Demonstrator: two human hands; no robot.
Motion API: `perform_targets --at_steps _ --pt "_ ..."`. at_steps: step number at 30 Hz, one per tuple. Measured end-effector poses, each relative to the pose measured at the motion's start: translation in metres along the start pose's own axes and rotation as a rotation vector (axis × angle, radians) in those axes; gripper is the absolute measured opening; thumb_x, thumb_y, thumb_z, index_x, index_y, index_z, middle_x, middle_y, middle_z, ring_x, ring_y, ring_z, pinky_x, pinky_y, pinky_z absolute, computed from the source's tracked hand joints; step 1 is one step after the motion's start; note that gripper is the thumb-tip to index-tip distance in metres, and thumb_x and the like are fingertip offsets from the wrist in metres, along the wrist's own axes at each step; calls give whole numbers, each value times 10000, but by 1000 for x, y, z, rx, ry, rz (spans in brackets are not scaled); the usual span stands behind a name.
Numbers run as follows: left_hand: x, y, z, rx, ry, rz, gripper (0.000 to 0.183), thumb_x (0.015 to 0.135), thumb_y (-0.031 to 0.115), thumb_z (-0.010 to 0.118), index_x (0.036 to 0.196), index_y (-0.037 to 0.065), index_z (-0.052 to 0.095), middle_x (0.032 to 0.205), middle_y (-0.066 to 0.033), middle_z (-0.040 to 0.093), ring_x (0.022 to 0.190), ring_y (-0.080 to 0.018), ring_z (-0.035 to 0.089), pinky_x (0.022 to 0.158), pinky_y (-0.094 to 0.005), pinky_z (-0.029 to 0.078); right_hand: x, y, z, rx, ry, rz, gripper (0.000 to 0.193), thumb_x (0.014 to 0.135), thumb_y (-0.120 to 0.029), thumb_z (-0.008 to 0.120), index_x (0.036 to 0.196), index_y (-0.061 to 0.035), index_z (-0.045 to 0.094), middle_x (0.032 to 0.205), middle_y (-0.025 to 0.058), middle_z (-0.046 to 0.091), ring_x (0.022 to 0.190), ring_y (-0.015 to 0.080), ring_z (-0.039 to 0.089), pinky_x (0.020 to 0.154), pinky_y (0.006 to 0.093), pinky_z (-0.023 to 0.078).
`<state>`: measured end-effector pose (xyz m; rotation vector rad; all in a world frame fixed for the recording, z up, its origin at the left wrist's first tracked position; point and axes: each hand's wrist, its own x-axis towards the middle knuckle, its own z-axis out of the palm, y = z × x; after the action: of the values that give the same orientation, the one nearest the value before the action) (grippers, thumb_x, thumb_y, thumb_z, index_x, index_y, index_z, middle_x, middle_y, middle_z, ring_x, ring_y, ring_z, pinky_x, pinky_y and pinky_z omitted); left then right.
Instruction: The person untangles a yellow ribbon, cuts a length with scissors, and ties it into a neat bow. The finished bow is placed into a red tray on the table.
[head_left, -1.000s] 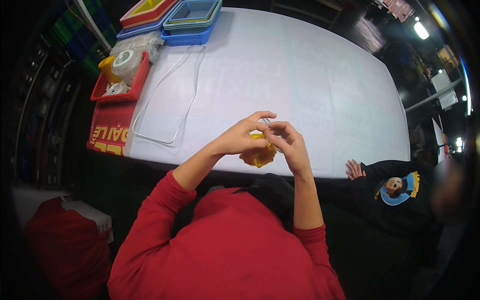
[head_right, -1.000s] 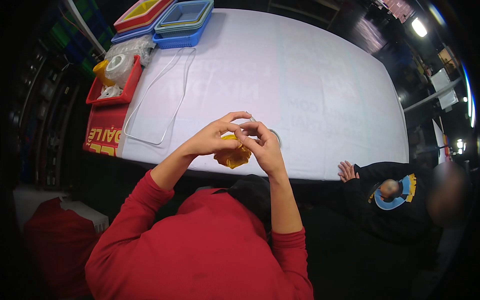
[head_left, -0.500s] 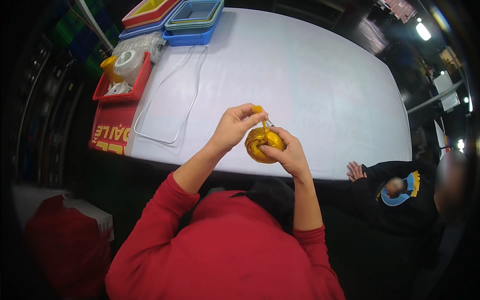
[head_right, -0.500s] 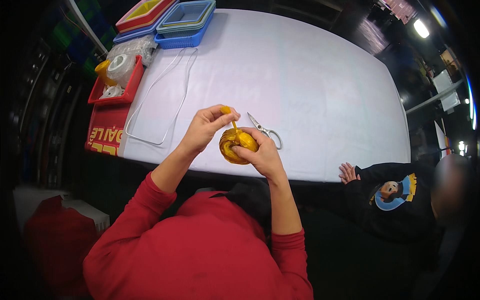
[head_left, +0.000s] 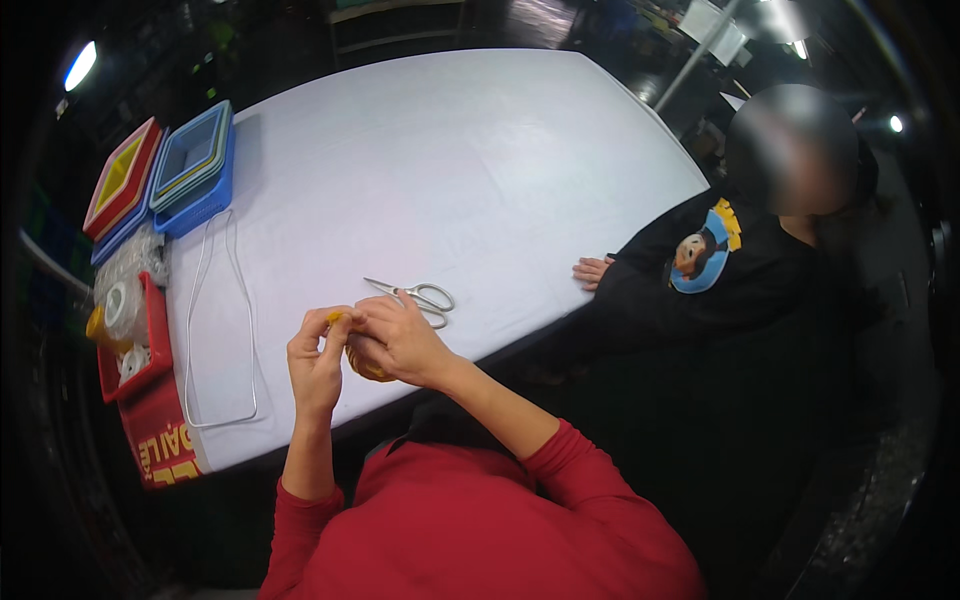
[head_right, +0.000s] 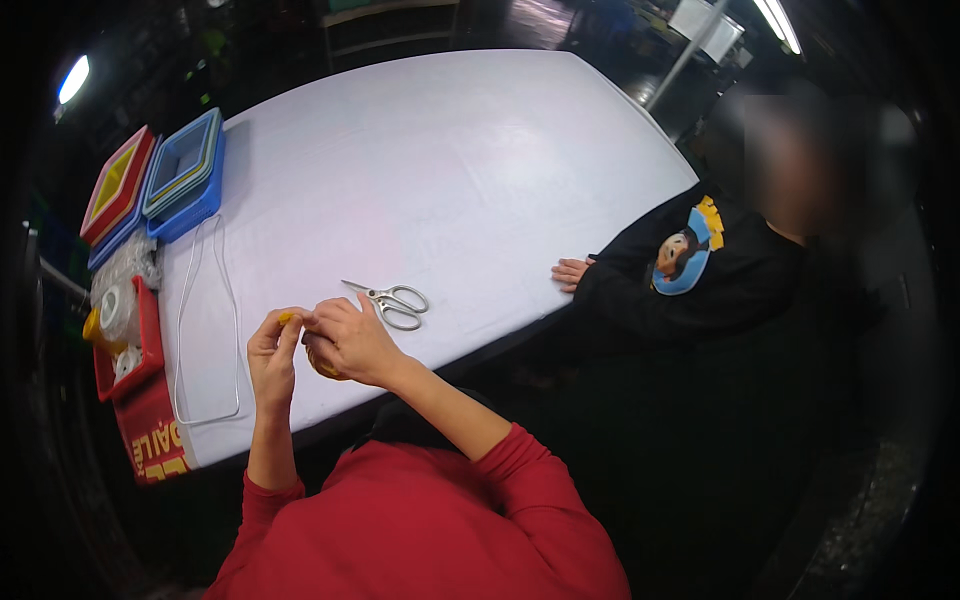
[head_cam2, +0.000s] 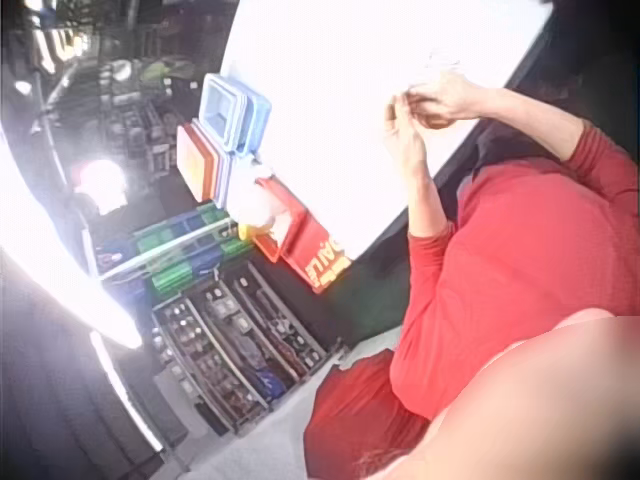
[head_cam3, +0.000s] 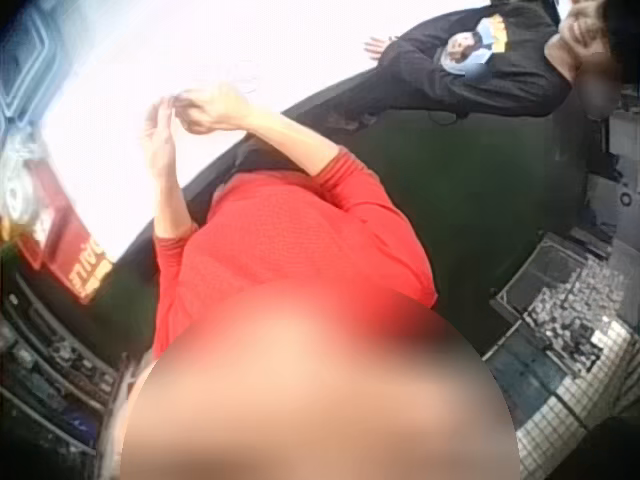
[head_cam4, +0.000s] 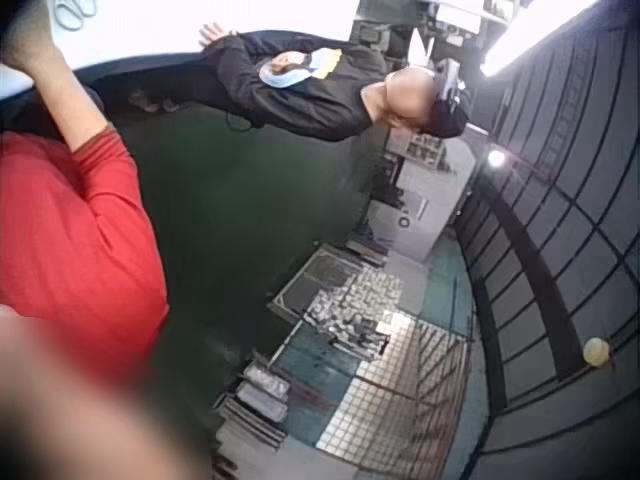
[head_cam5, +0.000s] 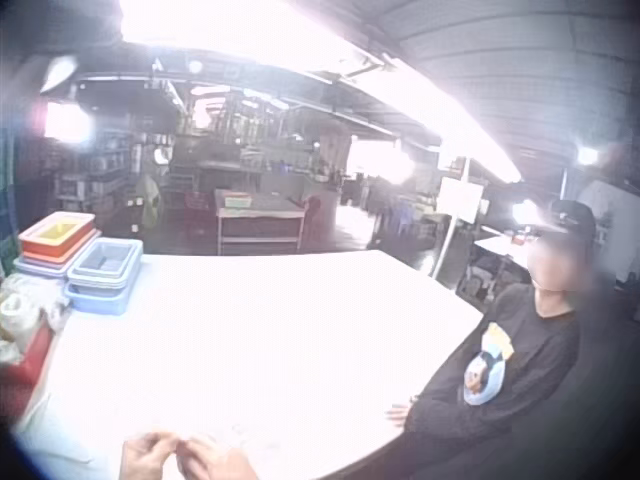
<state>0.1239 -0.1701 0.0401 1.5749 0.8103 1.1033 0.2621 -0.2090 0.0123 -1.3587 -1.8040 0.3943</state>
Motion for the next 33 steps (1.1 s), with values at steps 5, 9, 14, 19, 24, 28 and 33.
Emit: perform_targets --at_steps 5,9,14,19,24,28,33 --pt "-1 13 14 -242 -27 -78 131 889 87 516 862 -13 597 773 -12 578 724 -67 516 693 -202 403 -13 1 -10 -104 32 -23 152 825 -199 556 929 -100 604 1037 42 554 1049 225 487 907 531 300" --pt "-4 22 21 -263 -39 -47 132 883 87 522 837 -15 593 758 -23 580 706 -78 517 679 -207 407 -15 3 -17 -110 50 -50 124 812 -188 571 890 -96 600 960 42 580 948 221 526 828 458 359" --pt "9 27 12 -306 -29 -47 134 871 80 529 819 -21 601 757 -46 593 709 -100 548 688 -220 425 0 -6 -34 75 91 -55 174 761 -185 631 905 -88 615 843 41 632 736 224 578 721 319 425" --pt "-5 15 23 -348 -63 -138 120 861 49 523 840 -25 614 740 -62 604 629 -83 538 584 -195 420 7 13 -34 154 -100 200 251 678 -190 683 892 -73 623 796 78 623 739 245 591 716 332 440" --pt "-32 -37 22 -500 145 -408 115 872 58 513 845 -16 596 742 -67 604 552 -54 488 497 -168 376 -20 40 12 63 -243 288 262 646 -275 716 747 -69 589 699 69 595 642 239 569 578 338 412" --pt "-36 -76 13 -643 386 -575 153 895 131 505 844 4 573 702 -54 579 502 -49 454 448 -169 354 -30 50 33 42 -276 156 293 590 -257 746 725 -99 538 651 28 522 601 201 510 559 321 347" --pt "-31 -105 12 -843 519 -709 160 897 153 509 836 15 562 675 -37 554 491 -34 442 421 -157 332 -35 54 35 45 -304 7 321 590 -266 756 732 -110 514 675 2 492 618 175 493 573 303 325"
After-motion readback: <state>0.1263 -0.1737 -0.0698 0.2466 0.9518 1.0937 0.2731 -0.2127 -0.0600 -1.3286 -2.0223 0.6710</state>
